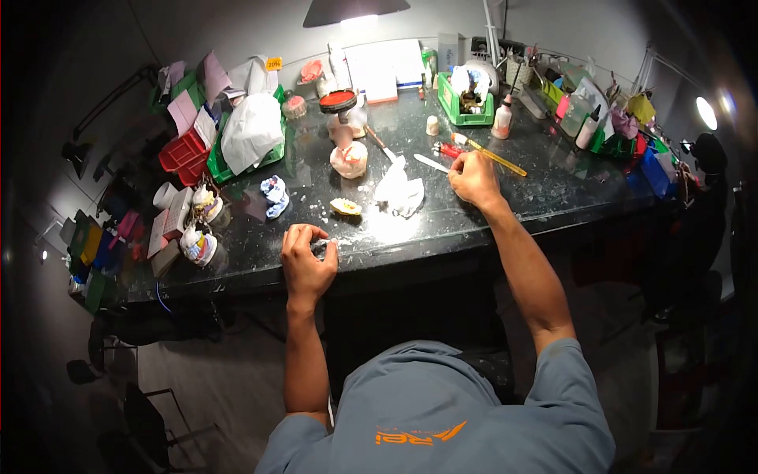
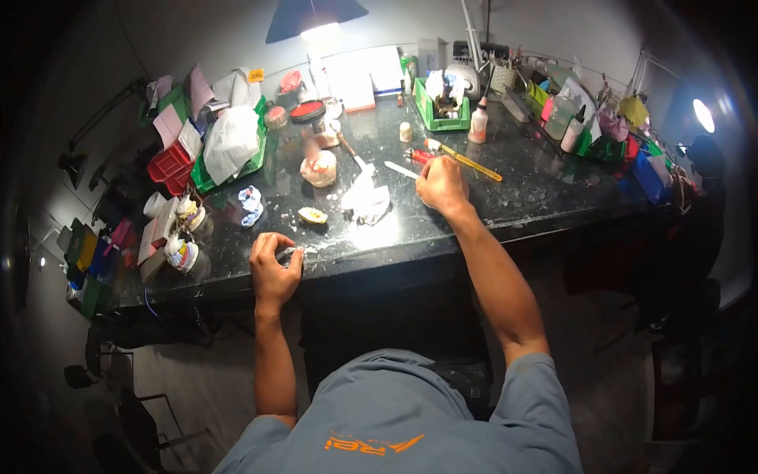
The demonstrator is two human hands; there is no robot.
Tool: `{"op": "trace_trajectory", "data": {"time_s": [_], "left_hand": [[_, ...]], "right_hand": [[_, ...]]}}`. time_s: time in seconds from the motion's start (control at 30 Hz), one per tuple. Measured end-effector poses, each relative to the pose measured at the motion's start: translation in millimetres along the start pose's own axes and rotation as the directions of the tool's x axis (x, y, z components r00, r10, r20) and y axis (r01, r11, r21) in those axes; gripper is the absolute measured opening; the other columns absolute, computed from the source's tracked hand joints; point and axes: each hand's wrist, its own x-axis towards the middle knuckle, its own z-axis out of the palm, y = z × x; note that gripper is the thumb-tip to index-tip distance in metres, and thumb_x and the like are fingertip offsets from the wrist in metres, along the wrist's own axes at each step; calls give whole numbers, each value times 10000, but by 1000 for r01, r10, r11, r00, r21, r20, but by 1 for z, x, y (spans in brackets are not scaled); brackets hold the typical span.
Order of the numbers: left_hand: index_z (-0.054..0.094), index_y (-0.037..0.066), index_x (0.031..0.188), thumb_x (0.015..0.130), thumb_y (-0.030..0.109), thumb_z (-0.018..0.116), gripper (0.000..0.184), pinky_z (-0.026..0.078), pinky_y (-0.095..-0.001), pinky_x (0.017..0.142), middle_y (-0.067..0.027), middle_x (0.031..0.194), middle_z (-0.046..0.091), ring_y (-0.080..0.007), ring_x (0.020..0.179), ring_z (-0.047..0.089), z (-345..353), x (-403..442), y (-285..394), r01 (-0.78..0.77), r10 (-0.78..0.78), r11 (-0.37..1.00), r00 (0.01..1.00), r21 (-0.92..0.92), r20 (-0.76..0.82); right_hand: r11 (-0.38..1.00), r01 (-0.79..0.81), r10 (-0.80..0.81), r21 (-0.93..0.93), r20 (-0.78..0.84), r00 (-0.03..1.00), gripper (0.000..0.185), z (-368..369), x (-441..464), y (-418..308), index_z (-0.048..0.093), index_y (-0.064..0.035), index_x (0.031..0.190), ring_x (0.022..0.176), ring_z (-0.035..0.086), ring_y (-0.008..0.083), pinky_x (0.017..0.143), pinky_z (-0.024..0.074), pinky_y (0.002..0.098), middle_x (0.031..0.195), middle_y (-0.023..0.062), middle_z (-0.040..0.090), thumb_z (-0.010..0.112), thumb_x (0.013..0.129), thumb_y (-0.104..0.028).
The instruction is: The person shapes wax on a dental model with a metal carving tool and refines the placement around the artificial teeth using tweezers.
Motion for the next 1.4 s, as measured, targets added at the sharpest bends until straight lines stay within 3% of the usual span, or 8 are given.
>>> {"op": "trace_trajectory", "data": {"time_s": [0.13, 0.33, 0.4, 0.53, 0.7, 0.9, 1.03, 1.4], "left_hand": [[635, 45, 843, 771, 80, 771, 159, 488, -450, 863, -127, 933, 629, -351, 927, 613, 1, 0, -1, -2, 2, 1000, 1000, -15, 8], [653, 41, 909, 782, 100, 790, 196, 494, -440, 884, -129, 965, 632, -340, 949, 622, -1, 4, 2, 56, -53, 996, 998, -68, 33], [659, 23, 1076, 788, 115, 833, 349, 525, -418, 925, -141, 1046, 665, -310, 1014, 658, 0, 12, -7, 118, -105, 985, 989, -124, 105], [593, 21, 1337, 780, 124, 897, 642, 540, -377, 994, -141, 1212, 667, -248, 1102, 657, 9, 32, -21, 212, -165, 951, 964, -224, 210], [489, 49, 1504, 732, 135, 900, 879, 537, -387, 1004, -151, 1319, 637, -247, 1136, 638, 25, 48, -25, 174, -95, 947, 954, -269, 283], [674, 48, 1330, 783, 189, 852, 593, 531, -408, 986, -128, 1195, 724, -300, 1086, 672, 35, 48, -34, 56, 12, 966, 965, -252, 261], [762, 24, 1200, 870, 110, 832, 348, 528, -339, 959, -118, 1133, 762, -212, 1048, 700, 26, 47, -17, 106, -50, 971, 966, -214, 254], [763, -14, 1007, 811, 58, 882, 240, 592, -301, 799, -95, 962, 745, -167, 842, 743, 22, 19, 34, 130, -44, 885, 979, -446, 197]], "right_hand": [[995, -74, 86, -74, 167, 982, 147, -12, 7, -8, 811, -51, 881, 1019, 756, 372, 947, 588, 457, 1007, 230, 772, 693, 794, -66], [982, -32, 60, -184, 146, 987, 157, -4, 6, -6, 755, -21, 961, 999, 740, 376, 931, 575, 440, 1021, 209, 768, 726, 815, -72], [981, -38, 61, -189, 117, 991, 154, -13, -2, -12, 754, -19, 961, 1006, 731, 390, 942, 571, 450, 1036, 211, 762, 738, 821, -81], [984, 103, -102, 143, -11, 995, 122, -24, -18, -7, 730, -1, 1021, 988, 732, 310, 877, 574, 406, 1050, 193, 737, 709, 912, -53], [626, 138, -5, 767, -173, 985, 85, -37, -66, -33, 601, -32, 1112, 798, 558, 90, 749, 480, 270, 944, 12, 601, 618, 1029, -35], [178, 94, 202, 979, -130, 971, 87, -3, -90, -40, 528, -45, 1147, 826, 645, 159, 787, 539, 326, 1013, 93, 601, 505, 1066, -63], [81, 68, 209, 994, -84, 974, 140, 10, -94, -35, 516, -30, 1148, 818, 688, 209, 774, 576, 357, 1006, 118, 626, 535, 1009, -30], [355, 95, -74, 930, -73, 995, 181, -2, -109, -41, 603, -1, 1075, 842, 726, 161, 719, 597, 280, 990, 114, 688, 724, 942, 2]]}}
